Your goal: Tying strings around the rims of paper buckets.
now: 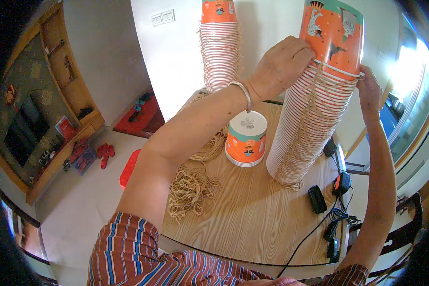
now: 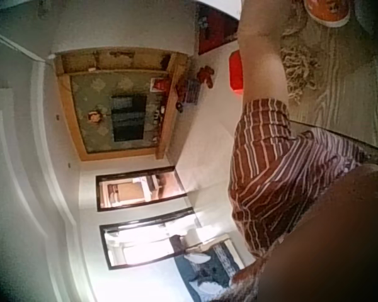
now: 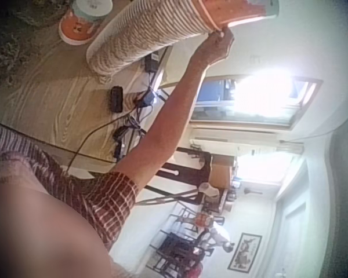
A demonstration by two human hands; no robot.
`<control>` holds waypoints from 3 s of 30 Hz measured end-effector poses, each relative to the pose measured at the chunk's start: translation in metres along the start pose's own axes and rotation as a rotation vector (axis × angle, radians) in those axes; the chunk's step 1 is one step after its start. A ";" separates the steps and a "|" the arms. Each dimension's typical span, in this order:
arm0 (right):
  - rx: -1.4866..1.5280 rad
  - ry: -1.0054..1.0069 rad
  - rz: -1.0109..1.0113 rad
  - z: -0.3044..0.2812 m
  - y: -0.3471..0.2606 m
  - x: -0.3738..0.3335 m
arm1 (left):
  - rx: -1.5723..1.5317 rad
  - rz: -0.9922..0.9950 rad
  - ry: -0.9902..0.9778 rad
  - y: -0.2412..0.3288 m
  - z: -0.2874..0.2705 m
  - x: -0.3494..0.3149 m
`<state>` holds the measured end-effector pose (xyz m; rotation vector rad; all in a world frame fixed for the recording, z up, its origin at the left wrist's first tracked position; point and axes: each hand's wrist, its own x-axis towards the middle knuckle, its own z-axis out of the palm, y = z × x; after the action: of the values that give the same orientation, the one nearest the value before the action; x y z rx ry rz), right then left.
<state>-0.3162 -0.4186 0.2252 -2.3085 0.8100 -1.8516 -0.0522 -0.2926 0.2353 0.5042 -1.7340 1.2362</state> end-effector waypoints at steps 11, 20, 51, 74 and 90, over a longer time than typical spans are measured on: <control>-0.134 -0.021 0.026 -0.002 -0.005 0.000 | -0.009 -0.008 -0.040 0.005 -0.003 0.001; -0.276 -0.052 -0.129 -0.006 -0.004 -0.001 | 0.011 0.008 0.012 0.002 0.000 0.000; -0.249 -0.075 -0.047 -0.016 -0.011 -0.025 | -0.242 -0.285 -0.022 0.017 -0.019 -0.021; 0.260 -0.859 0.108 0.099 -0.130 -0.309 | -0.350 -0.764 -0.713 0.157 -0.204 -0.205; 0.490 -0.387 0.667 0.229 -0.052 -0.415 | 0.047 -0.764 -0.931 0.069 -0.057 -0.187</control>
<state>-0.1412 -0.2513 -0.1853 -1.7118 0.8128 -1.1139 0.0140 -0.2459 0.0445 1.7780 -1.8997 0.4765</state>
